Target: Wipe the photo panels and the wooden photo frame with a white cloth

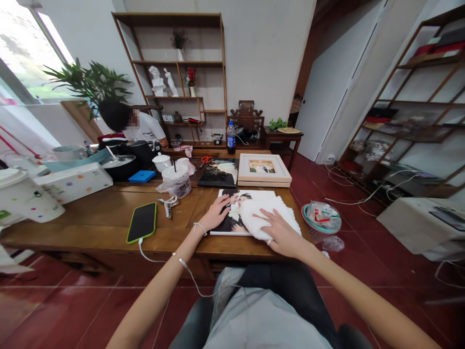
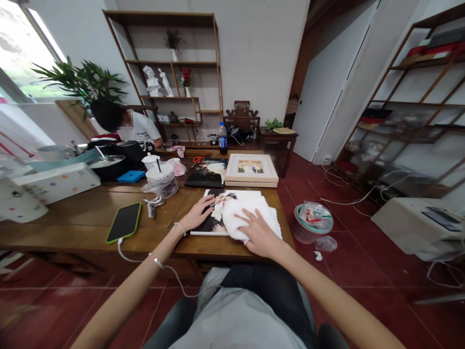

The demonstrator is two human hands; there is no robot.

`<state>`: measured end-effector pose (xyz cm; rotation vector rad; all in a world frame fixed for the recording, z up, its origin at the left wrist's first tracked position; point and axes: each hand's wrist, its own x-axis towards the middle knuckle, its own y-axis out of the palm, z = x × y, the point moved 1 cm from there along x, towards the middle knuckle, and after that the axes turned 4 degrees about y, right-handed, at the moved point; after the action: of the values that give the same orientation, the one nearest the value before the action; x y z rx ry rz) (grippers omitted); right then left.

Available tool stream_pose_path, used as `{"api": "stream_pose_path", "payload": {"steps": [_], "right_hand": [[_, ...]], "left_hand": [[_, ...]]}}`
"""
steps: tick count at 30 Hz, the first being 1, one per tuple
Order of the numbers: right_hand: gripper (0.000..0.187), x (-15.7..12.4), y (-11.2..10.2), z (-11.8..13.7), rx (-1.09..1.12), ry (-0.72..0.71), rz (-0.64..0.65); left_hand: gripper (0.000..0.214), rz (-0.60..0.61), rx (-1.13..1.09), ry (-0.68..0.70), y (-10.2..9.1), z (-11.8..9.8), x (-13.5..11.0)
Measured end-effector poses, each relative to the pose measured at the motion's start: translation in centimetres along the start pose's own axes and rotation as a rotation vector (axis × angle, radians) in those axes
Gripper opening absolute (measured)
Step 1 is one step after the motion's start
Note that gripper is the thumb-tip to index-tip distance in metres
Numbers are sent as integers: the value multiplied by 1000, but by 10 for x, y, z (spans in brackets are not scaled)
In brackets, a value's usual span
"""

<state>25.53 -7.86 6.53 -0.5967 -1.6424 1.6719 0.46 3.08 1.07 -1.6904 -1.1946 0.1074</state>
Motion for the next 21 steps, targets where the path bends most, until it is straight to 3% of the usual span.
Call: {"api": "stream_pose_path", "payload": {"steps": [7, 10, 15, 21], "right_hand": [[40, 51, 7, -56, -24, 176, -68], [38, 62, 12, -64, -30, 240, -100], [43, 50, 12, -42, -55, 196, -107], [39, 5, 3, 14, -32, 92, -11]], "left_hand": [[42, -21, -44, -31, 0, 0, 0], [43, -45, -79, -53, 0, 0, 0], [43, -67, -138, -78, 0, 2, 2], [42, -63, -179, -104, 2, 6, 4]]}}
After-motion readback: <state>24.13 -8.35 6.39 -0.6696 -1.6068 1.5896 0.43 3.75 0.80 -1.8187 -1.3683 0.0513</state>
